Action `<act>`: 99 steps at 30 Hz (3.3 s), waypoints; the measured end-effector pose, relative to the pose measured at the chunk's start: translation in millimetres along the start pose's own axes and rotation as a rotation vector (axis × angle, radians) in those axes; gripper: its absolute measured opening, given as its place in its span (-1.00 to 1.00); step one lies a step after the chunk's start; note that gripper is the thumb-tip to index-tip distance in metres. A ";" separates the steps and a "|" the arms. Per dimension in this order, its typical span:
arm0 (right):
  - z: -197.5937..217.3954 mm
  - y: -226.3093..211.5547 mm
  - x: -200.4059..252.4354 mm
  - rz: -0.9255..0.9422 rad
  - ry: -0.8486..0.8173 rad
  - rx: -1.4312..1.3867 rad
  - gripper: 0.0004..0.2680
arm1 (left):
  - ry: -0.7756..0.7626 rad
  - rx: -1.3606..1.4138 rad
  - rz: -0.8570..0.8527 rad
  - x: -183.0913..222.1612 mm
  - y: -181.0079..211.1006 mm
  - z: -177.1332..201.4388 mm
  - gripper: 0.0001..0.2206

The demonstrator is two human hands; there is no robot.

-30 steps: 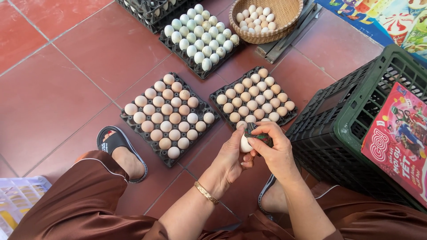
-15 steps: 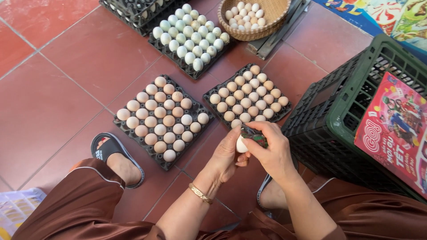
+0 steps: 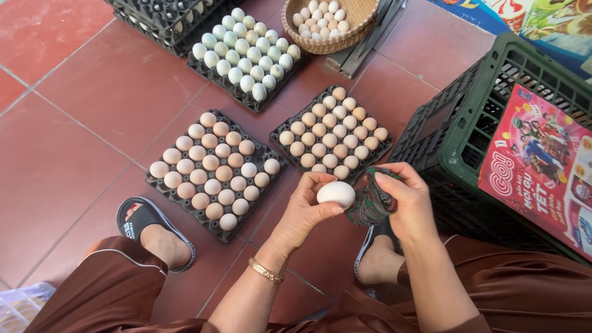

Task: Cleaning eggs by wiping them individually with a cloth and organizing them in trays.

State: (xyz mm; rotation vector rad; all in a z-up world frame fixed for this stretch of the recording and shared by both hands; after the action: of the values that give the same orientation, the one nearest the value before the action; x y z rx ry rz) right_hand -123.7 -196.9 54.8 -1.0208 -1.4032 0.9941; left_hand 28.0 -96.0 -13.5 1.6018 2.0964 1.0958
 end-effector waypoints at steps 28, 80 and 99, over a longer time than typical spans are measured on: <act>11.4 -5.9 12.4 0.015 -0.102 0.125 -0.80 | 0.015 -0.523 -0.638 28.8 59.9 -33.0 -0.36; 24.0 179.2 -33.5 -0.624 0.082 0.694 -0.90 | 0.873 -1.276 -0.342 -113.7 -38.0 278.4 -0.49; 25.4 195.4 -33.1 -0.650 0.064 0.622 -0.87 | 1.025 0.179 0.124 -113.4 -57.1 298.2 -0.83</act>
State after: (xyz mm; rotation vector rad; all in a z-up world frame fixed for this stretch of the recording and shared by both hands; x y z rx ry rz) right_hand -136.7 -174.4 -143.4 -0.1125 -1.1385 0.8062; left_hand 214.3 -87.6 -278.6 1.3799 2.7507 2.1542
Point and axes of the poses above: each hand's wrist, its own x-axis away from the middle knuckle, its own z-axis out of the back of the hand, y = z × x, the point moved 10 cm from there along -x, towards the middle knuckle, and after that the axes turned 8 degrees about y, right-handed, at the moved point
